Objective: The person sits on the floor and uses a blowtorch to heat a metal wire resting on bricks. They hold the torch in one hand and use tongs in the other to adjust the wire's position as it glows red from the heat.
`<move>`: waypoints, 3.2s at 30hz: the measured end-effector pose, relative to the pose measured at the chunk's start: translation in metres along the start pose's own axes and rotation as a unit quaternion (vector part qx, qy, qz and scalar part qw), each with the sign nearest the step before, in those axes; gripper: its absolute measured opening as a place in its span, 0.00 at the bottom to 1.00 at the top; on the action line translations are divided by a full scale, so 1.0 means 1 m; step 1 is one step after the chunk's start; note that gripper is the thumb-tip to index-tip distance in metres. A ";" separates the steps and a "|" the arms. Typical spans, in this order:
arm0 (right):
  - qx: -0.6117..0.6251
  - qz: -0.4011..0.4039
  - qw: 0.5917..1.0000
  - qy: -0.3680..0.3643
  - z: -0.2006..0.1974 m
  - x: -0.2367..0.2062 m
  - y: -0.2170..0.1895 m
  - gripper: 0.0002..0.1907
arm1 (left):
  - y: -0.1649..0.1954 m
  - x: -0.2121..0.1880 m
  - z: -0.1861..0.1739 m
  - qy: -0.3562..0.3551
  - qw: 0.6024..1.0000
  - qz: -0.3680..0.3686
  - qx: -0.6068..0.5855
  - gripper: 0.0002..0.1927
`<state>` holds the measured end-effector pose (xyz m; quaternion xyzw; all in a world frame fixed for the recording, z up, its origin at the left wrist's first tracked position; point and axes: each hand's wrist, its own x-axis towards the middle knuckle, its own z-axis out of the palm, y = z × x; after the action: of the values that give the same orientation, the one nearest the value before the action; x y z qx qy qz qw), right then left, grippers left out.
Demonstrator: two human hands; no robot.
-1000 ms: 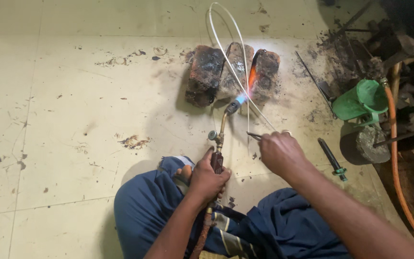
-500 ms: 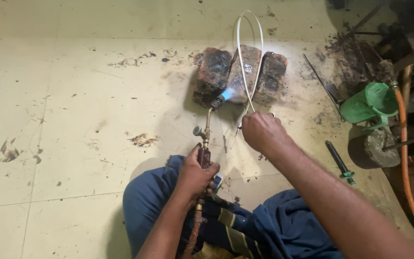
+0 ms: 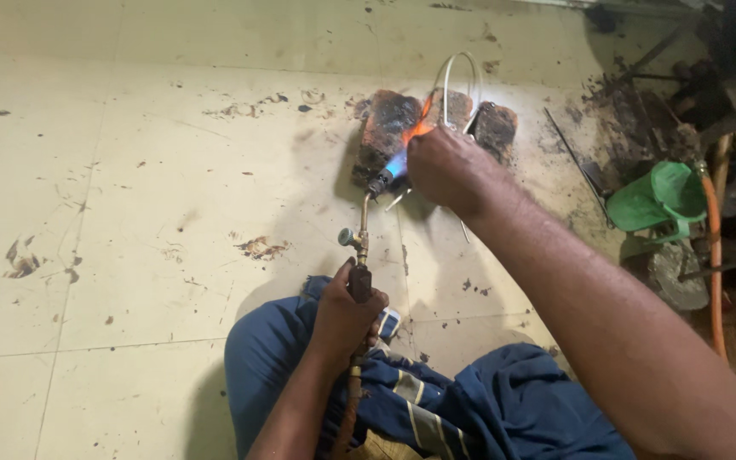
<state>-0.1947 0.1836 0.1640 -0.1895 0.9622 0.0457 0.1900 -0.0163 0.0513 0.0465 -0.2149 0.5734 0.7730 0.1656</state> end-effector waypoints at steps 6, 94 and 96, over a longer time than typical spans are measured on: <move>0.022 0.006 1.000 0.011 0.039 0.004 -0.008 0.17 | 0.001 -0.002 -0.001 0.034 0.999 0.006 0.032 0.23; 0.435 0.288 0.840 0.151 0.311 -0.180 0.044 0.17 | -0.009 0.032 0.039 0.059 0.950 0.040 0.302 0.47; 0.437 0.287 0.839 0.152 0.312 -0.180 0.045 0.17 | -0.013 0.033 0.038 0.061 0.947 0.043 0.313 0.47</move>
<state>0.0513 0.3373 -0.0543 0.1932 0.9102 -0.3568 0.0833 -0.0430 0.0919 0.0282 -0.1737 0.8041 0.5467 0.1560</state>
